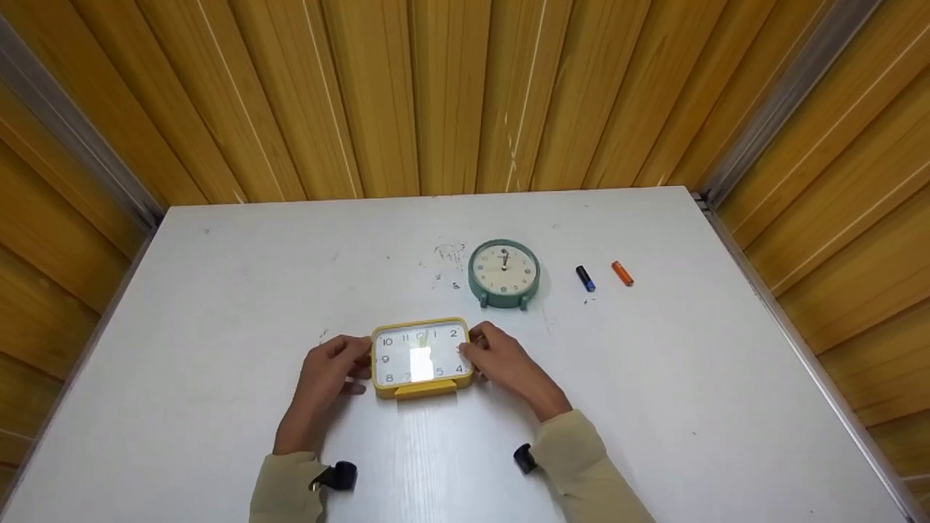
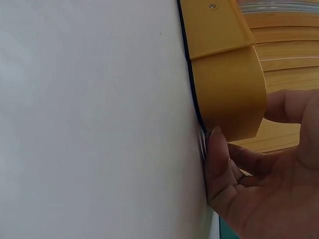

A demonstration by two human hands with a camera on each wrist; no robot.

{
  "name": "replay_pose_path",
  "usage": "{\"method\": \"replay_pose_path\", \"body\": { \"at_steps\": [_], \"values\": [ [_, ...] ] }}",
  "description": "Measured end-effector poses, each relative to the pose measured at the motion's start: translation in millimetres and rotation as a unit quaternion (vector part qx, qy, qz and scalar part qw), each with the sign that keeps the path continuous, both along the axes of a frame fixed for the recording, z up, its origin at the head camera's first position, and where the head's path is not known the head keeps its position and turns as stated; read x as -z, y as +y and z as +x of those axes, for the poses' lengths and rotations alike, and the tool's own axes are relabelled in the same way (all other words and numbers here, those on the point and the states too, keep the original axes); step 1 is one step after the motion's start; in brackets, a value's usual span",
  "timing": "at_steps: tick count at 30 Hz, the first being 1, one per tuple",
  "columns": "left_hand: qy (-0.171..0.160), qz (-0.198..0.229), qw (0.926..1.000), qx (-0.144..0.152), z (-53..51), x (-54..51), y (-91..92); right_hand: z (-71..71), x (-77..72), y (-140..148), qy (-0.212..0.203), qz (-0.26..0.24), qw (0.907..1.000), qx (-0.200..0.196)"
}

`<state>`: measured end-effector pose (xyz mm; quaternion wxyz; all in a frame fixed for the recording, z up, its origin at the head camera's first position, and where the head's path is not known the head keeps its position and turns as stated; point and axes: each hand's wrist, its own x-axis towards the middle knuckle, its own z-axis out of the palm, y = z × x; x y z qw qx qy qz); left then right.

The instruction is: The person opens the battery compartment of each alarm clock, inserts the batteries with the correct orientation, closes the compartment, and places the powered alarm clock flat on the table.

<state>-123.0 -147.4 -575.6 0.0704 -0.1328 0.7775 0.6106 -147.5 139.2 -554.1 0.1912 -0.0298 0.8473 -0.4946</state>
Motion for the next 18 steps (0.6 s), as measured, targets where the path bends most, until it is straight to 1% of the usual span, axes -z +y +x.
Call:
{"method": "replay_pose_path", "body": {
  "at_steps": [4, 10, 15, 18],
  "values": [
    [0.015, 0.016, 0.9997, 0.007, 6.2, 5.4, -5.9, 2.1, 3.8, -2, -0.007, -0.001, 1.0, 0.004],
    [0.041, 0.01, 0.9989, 0.02, 6.3, 11.3, -4.1, -0.3, 3.3, 3, -0.01, -0.002, 0.9999, 0.011],
    [0.051, 0.001, 0.9986, 0.013, 7.8, 14.0, -2.1, -2.1, 1.6, 6, -0.012, -0.006, 0.9999, 0.005],
    [0.067, 0.0, 0.9977, 0.008, 6.3, 12.9, -1.4, -3.7, -0.1, 6, -0.01, -0.011, 0.9999, 0.005]
  ]
}}
